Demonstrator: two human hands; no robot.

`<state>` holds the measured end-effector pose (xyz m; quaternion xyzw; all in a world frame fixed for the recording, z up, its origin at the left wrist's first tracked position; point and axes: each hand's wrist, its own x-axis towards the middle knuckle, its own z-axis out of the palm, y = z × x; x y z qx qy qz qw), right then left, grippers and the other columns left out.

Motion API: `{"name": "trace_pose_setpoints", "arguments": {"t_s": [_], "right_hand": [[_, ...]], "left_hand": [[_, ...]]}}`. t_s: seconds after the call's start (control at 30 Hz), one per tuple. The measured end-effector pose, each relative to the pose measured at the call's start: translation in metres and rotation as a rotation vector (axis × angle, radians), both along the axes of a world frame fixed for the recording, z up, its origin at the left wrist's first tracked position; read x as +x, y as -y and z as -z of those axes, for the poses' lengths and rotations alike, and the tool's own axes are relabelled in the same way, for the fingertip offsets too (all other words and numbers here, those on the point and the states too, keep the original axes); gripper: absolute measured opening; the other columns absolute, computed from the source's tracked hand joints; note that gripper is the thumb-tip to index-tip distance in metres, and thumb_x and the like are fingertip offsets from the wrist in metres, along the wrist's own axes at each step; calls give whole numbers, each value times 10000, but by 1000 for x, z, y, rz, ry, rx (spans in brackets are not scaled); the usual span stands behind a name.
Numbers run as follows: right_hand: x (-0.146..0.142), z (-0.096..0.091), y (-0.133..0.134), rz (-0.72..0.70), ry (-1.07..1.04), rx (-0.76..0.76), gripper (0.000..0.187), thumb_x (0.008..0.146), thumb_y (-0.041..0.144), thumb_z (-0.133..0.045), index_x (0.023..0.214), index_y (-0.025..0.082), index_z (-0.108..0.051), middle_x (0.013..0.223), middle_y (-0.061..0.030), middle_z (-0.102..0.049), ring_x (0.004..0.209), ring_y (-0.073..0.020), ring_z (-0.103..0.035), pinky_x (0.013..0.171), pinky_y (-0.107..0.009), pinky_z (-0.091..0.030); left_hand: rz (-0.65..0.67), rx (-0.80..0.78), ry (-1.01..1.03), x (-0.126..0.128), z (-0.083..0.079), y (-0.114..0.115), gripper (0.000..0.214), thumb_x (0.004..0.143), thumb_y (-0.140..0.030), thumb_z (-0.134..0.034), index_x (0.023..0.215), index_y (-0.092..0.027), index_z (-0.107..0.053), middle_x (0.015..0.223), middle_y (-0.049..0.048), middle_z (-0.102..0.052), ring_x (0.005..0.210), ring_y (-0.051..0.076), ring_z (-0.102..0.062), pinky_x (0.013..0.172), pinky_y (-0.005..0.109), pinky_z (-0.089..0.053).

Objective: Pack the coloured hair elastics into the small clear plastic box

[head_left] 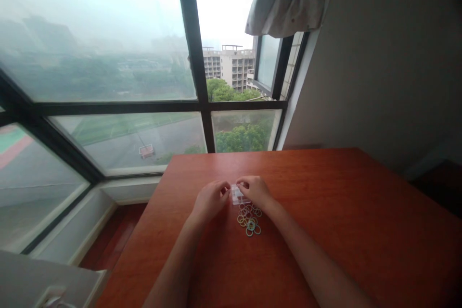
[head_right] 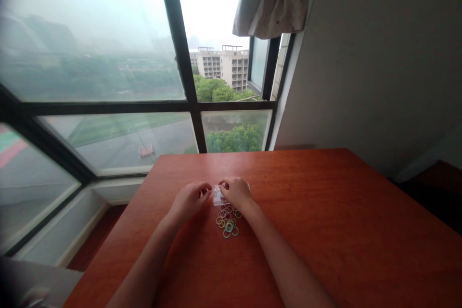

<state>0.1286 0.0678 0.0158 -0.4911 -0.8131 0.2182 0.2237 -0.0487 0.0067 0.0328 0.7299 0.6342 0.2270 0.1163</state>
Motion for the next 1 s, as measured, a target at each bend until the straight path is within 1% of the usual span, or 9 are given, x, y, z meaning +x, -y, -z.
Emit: {"name": "trace_pose_setpoints", "arguments": {"t_s": [0.1,0.23,0.37,0.5,0.57,0.67,0.77,0.87,1.0], "right_hand": [[6,2,0,-4,-38,14,217,840,290,-600,987,233,-749,823,-33,-741,737,-156,-643,693,-230,-438],[25,-1,2,-19,-74,35,193,822,255,-600,931,223,-756,756,-20,-723,669,-147,-619,645,-229,-417],[47,-9,11,-46,-100,20,179,810,224,-602,900,207,-756,764,-22,-724,652,-139,-609,630,-224,-411],[62,-9,26,-115,-72,-24,165,814,221,-600,871,212,-754,710,-11,-705,619,-129,-595,599,-215,-394],[64,-4,32,-147,-43,-58,167,815,215,-593,867,221,-752,700,-4,-700,615,-125,-598,586,-209,-382],[63,0,39,-163,26,-69,169,811,220,-602,894,243,-747,747,-1,-716,660,-130,-624,606,-211,-377],[60,0,42,-135,110,-55,157,818,261,-611,911,257,-738,776,-6,-724,706,-146,-641,623,-222,-375],[58,-3,44,-120,149,-51,157,825,267,-606,921,268,-730,833,-9,-734,772,-158,-657,654,-227,-385],[57,-3,45,-115,181,-49,141,820,273,-608,896,266,-726,857,-11,-739,792,-168,-661,648,-232,-384]], "left_hand": [[11,8,1,0,1,0,157,828,-210,-551,899,-204,-691,842,35,-710,720,139,-607,666,226,-391],[17,4,-8,1,0,0,147,824,-208,-555,889,-200,-686,840,35,-710,708,136,-603,653,223,-382],[47,-1,-23,3,-8,2,142,828,-202,-540,854,-189,-679,824,41,-703,705,138,-596,644,223,-371],[139,-49,-49,9,-19,7,147,817,-170,-525,782,-184,-667,777,35,-689,674,132,-577,612,219,-345],[183,-67,-62,12,-23,10,157,814,-156,-517,752,-186,-657,753,26,-679,640,121,-557,588,218,-322],[205,-96,-87,16,-27,14,155,805,-145,-520,730,-187,-648,712,16,-660,598,112,-533,566,223,-296],[214,-120,-102,19,-28,16,149,803,-146,-526,727,-186,-648,694,14,-647,595,113,-530,568,228,-295],[224,-117,-109,18,-29,16,145,809,-148,-527,733,-187,-644,702,13,-646,600,114,-531,567,227,-293],[194,-111,-130,15,-28,15,147,807,-142,-522,738,-190,-642,732,16,-659,602,114,-536,570,226,-299]]}}
